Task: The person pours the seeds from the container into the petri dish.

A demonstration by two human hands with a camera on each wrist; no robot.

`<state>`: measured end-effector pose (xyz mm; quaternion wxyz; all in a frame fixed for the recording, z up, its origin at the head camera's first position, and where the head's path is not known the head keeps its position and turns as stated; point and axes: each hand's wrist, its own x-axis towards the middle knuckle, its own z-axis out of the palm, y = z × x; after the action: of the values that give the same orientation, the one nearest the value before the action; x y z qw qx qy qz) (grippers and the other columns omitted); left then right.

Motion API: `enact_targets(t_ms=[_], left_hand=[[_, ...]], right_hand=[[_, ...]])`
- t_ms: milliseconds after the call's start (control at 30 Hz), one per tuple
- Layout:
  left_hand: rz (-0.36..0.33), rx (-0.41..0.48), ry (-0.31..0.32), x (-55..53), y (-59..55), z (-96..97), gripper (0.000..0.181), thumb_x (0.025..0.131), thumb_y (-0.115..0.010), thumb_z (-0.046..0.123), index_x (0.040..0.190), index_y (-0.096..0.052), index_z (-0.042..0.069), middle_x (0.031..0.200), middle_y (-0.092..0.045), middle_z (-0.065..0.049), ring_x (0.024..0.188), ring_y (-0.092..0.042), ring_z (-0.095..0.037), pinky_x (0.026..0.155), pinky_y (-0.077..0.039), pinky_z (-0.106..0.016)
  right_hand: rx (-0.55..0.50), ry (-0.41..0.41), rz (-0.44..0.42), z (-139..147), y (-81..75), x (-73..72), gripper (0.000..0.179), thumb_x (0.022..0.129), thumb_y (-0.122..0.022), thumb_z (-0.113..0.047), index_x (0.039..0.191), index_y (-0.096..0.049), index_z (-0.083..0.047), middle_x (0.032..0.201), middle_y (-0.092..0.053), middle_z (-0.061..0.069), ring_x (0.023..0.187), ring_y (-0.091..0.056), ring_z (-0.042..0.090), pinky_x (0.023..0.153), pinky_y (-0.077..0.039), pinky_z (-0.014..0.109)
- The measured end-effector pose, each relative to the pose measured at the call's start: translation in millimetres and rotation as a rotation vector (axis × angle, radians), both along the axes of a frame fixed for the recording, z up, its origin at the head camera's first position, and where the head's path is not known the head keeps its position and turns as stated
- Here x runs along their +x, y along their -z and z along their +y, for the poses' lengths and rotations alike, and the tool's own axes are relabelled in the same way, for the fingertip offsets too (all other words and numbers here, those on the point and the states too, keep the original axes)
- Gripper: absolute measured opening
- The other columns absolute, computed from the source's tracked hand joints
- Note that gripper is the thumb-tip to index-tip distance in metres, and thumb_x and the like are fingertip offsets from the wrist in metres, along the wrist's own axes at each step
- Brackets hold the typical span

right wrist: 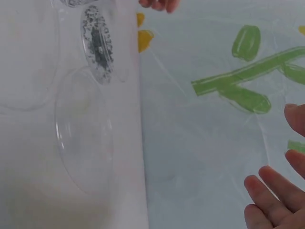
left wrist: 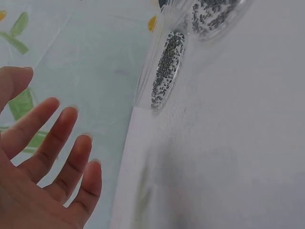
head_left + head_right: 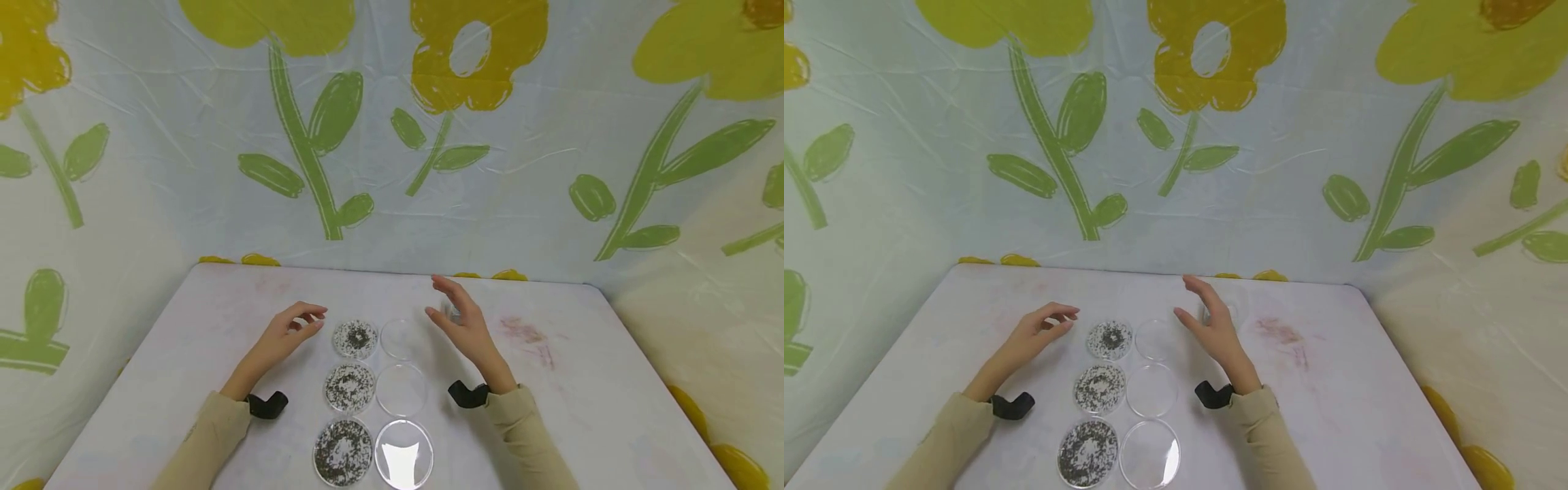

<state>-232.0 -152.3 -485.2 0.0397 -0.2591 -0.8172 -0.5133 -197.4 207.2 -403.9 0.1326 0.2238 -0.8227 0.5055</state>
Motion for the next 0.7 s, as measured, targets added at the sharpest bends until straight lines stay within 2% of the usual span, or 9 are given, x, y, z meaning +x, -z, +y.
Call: enact_targets(t_ms=[100,267,400,500,600,700], left_hand=[[-0.039,0.013,-0.011,-10.4,4.0,7.0,0.032,0.099,-0.062,0.026,0.13,-0.064,0.018,0.121,-0.065,-0.006,0.102,-0.056,-0.018,0.081,-0.045,-0.039],[-0.052,0.02,-0.004,-21.8,14.1,17.5,0.035,0.098,-0.064,0.022,0.13,-0.063,0.009,0.121,-0.064,-0.006,0.104,-0.055,-0.023,0.083,-0.044,-0.04],[-0.078,0.024,0.008,-25.5,24.1,21.5,0.038,0.096,-0.066,0.022,0.131,-0.061,0.008,0.126,-0.063,-0.007,0.108,-0.055,-0.026,0.085,-0.044,-0.039],[-0.108,0.013,0.011,-26.7,32.6,21.3,0.043,0.095,-0.069,0.026,0.134,-0.06,0.01,0.129,-0.062,-0.003,0.112,-0.055,-0.023,0.089,-0.043,-0.037],[-0.125,-0.014,0.032,-25.8,38.8,19.0,0.051,0.092,-0.072,0.029,0.138,-0.057,0.012,0.133,-0.06,0.001,0.119,-0.053,-0.02,0.097,-0.04,-0.039],[-0.125,-0.031,0.081,-23.6,40.6,16.8,0.06,0.089,-0.076,0.028,0.142,-0.053,0.013,0.138,-0.056,0.001,0.127,-0.048,-0.021,0.107,-0.035,-0.046]], right_hand=[[0.005,-0.027,-0.029,-7.7,4.3,1.1,0.056,0.092,-0.067,0.0,0.143,-0.045,0.004,0.141,-0.051,0.02,0.134,-0.045,0.038,0.111,-0.03,0.055],[0.015,-0.076,-0.049,-15.1,20.4,-1.4,0.054,0.092,-0.067,0.0,0.141,-0.047,0.005,0.141,-0.051,0.023,0.131,-0.048,0.039,0.112,-0.031,0.049],[0.007,-0.102,-0.064,-13.0,51.2,-12.9,0.052,0.092,-0.068,-0.001,0.14,-0.05,0.004,0.141,-0.052,0.021,0.132,-0.047,0.037,0.113,-0.03,0.049],[0.008,-0.094,-0.113,-8.9,72.8,-20.9,0.054,0.09,-0.071,-0.003,0.14,-0.051,-0.001,0.143,-0.052,0.017,0.134,-0.045,0.034,0.114,-0.028,0.051],[0.036,-0.071,-0.173,-4.8,83.1,-23.5,0.057,0.088,-0.074,-0.005,0.141,-0.052,-0.004,0.143,-0.052,0.015,0.135,-0.044,0.033,0.113,-0.028,0.052],[0.043,-0.075,-0.23,-0.1,89.1,-24.9,0.063,0.086,-0.076,-0.004,0.142,-0.05,-0.001,0.144,-0.05,0.018,0.137,-0.041,0.035,0.114,-0.026,0.054]])
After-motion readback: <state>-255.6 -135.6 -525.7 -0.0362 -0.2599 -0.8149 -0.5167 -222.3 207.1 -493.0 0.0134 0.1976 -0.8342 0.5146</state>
